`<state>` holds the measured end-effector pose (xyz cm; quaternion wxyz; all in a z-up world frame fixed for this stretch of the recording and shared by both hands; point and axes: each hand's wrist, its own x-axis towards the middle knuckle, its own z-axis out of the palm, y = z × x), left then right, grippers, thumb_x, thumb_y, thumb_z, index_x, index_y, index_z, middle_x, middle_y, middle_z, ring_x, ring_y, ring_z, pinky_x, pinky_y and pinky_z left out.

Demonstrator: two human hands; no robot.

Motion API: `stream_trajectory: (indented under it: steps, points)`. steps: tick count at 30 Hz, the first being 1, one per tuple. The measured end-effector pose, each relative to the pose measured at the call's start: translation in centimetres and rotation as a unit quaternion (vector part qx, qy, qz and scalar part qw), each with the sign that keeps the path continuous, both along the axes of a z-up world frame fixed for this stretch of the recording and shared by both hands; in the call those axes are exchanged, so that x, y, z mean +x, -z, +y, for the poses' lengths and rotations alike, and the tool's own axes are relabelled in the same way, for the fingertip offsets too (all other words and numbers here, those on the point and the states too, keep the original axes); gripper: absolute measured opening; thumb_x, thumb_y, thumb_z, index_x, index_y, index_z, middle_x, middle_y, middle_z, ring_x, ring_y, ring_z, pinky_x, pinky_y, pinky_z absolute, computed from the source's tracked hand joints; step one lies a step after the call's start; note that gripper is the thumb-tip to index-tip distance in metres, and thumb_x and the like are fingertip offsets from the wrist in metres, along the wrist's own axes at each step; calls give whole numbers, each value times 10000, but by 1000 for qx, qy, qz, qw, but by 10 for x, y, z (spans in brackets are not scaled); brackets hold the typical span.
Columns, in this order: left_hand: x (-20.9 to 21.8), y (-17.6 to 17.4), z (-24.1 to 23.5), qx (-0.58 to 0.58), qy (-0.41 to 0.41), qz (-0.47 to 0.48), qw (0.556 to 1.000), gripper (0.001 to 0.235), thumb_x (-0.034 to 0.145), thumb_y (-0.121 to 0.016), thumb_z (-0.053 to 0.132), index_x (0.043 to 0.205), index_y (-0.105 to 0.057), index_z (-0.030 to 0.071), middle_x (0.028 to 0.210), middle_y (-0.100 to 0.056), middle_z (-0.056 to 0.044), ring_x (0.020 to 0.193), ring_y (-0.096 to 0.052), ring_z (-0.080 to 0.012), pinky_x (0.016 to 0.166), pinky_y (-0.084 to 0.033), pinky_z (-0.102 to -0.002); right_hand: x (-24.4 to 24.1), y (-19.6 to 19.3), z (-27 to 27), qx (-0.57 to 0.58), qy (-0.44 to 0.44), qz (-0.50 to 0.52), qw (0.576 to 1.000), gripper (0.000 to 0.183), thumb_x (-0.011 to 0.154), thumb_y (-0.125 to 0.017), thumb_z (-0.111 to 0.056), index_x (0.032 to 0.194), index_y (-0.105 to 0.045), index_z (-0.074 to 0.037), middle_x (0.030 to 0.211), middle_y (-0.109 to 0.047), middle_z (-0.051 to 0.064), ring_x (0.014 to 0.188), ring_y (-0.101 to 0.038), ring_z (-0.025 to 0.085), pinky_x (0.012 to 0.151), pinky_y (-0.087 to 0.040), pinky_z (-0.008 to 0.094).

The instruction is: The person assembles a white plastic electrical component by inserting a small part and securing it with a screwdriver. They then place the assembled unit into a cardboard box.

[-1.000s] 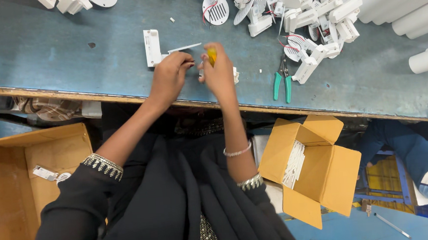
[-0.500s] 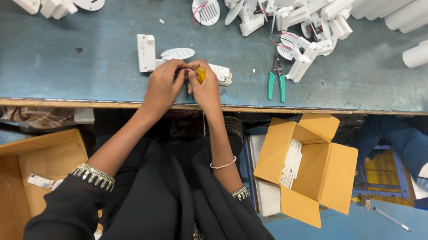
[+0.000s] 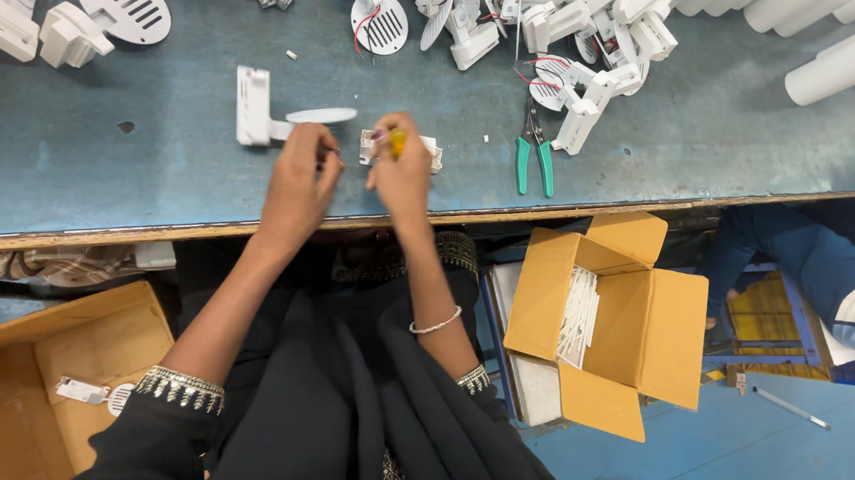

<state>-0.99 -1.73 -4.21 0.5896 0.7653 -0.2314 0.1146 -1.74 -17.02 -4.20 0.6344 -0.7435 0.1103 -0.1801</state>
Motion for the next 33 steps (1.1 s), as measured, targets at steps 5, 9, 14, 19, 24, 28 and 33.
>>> stream_trajectory:
  steps: [5,9,14,19,24,28,33]
  points:
    - [6,9,2,-60,9,38,997,49,1020,-539,-78,1054,-565,-53,1024,-673,-138,952,-770,-196,808,-614,-308,-4,-6,-28,-4,-104,17,994,158,1053,-528,-76,1126,-658,-24,827,-666,64,473,-572,90,420,-465,246]
    - [4,10,1,-45,-11,33,998,43,1031,-579,-49,1056,-607,-72,948,-727,-139,899,-751,-187,784,-596,-297,-9,8,-6,51,-196,24,979,238,1017,-571,-29,1246,-637,-18,911,-698,75,501,-576,89,470,-486,228]
    - [2,6,4,-59,-23,33,997,68,1058,-549,-27,1061,-602,-69,906,-737,-147,862,-751,-179,764,-600,-300,-2,10,16,74,-178,-10,981,151,998,-614,9,1136,-669,37,897,-715,100,527,-577,83,451,-447,233]
    - [1,4,3,-71,-30,13,997,85,1086,-525,14,1088,-562,-62,902,-736,-159,869,-764,-181,754,-602,-303,-2,-4,20,73,-164,-22,983,136,963,-666,-21,1082,-700,34,880,-731,77,533,-576,65,448,-453,223]
    - [2,8,6,-79,-19,11,997,100,1112,-511,42,1134,-520,-56,911,-740,-154,860,-754,-169,750,-591,-297,-6,-9,29,44,-126,-30,991,96,955,-702,-36,1029,-725,22,807,-716,61,523,-558,68,473,-445,234]
    - [5,10,9,-104,-1,27,994,114,1117,-508,56,1165,-500,-47,931,-746,-138,870,-735,-139,767,-594,-289,-5,-7,37,-7,-93,-57,994,37,953,-690,-25,972,-707,2,813,-692,35,541,-571,73,498,-457,245]
    - [5,6,7,-105,33,69,992,126,1096,-553,73,1142,-506,-35,946,-689,-135,801,-666,-119,702,-560,-289,2,1,36,2,-67,-76,995,17,941,-665,2,953,-655,-6,832,-648,21,549,-557,70,498,-455,241]
